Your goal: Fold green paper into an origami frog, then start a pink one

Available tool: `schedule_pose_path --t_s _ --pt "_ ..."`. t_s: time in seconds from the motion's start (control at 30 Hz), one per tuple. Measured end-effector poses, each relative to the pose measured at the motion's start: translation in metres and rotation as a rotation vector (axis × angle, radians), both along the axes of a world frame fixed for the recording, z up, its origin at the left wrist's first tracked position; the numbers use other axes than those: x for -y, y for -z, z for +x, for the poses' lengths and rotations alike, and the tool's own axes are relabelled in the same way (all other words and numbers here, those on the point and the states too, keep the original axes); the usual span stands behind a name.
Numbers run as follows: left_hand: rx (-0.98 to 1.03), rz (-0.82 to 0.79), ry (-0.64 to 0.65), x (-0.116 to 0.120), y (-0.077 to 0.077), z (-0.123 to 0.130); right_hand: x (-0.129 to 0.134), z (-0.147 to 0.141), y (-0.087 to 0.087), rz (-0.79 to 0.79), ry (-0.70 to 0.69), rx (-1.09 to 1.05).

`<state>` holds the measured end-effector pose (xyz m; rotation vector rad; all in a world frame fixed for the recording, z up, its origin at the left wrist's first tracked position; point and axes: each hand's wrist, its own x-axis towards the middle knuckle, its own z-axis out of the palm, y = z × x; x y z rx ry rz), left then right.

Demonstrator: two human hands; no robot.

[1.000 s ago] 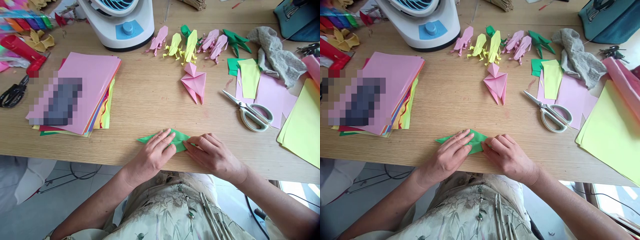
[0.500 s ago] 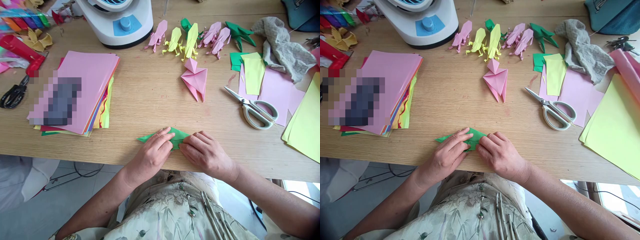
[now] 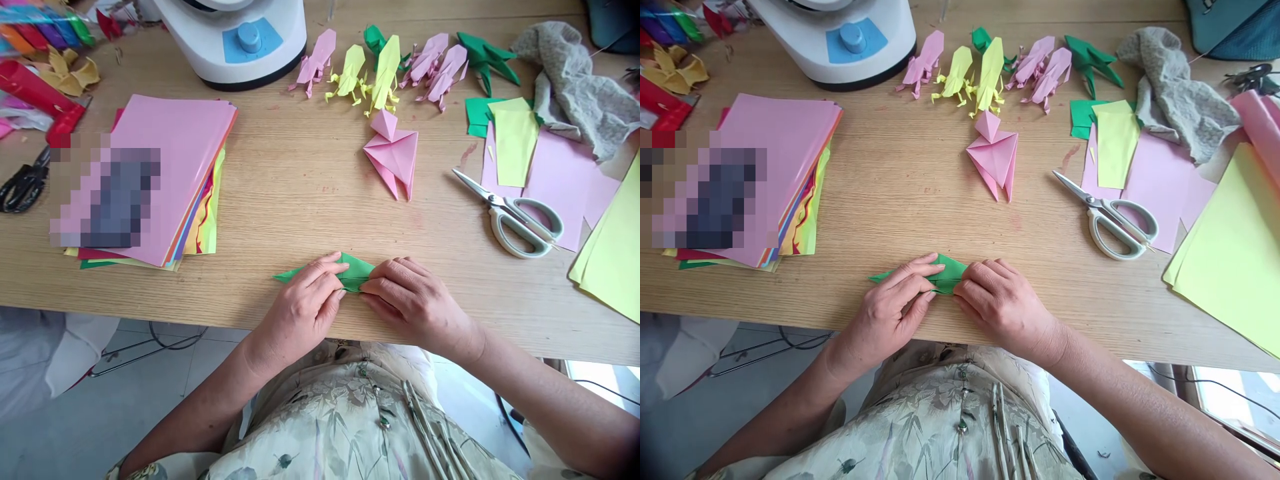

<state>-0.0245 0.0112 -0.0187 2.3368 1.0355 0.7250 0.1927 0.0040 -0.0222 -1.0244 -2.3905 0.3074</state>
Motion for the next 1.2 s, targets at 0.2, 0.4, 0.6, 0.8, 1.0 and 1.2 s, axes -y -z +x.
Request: schedule_pose_path --t_s 0.2,0.4,0.6,0.8,1.0,1.2 --pt "0.027 -0.043 -0.054 0.0016 -0.0010 0.0034 0.0008 0.0008 0.0008 -0.035 0.035 -0.022" --pt "0.029 -0.056 -0.078 0.0015 -0.0024 0.0058 0.0005 0.0006 -0.0006 -0.113 0.064 -0.041" --pt "0.037 -0.065 -0.078 0.0011 -0.0024 0.0050 -0.0002 0.0017 0.0001 -0.159 0.073 -0.065" --pt "-0.007 -0.046 -0.097 0.0010 -0.0055 0.0064 -0.0010 0.0006 -0.0006 -0.165 0.090 -0.063" --pt "-0.076 -0.066 -0.214 0.0031 -0.0078 0.0092 -0.0012 0.0000 -0.0022 -0.228 0.116 -0.098" --pt "-0.077 -0.071 -0.230 0.0055 -0.0064 0.0103 -0.0018 -0.0006 -0.0028 -0.289 0.135 -0.093"
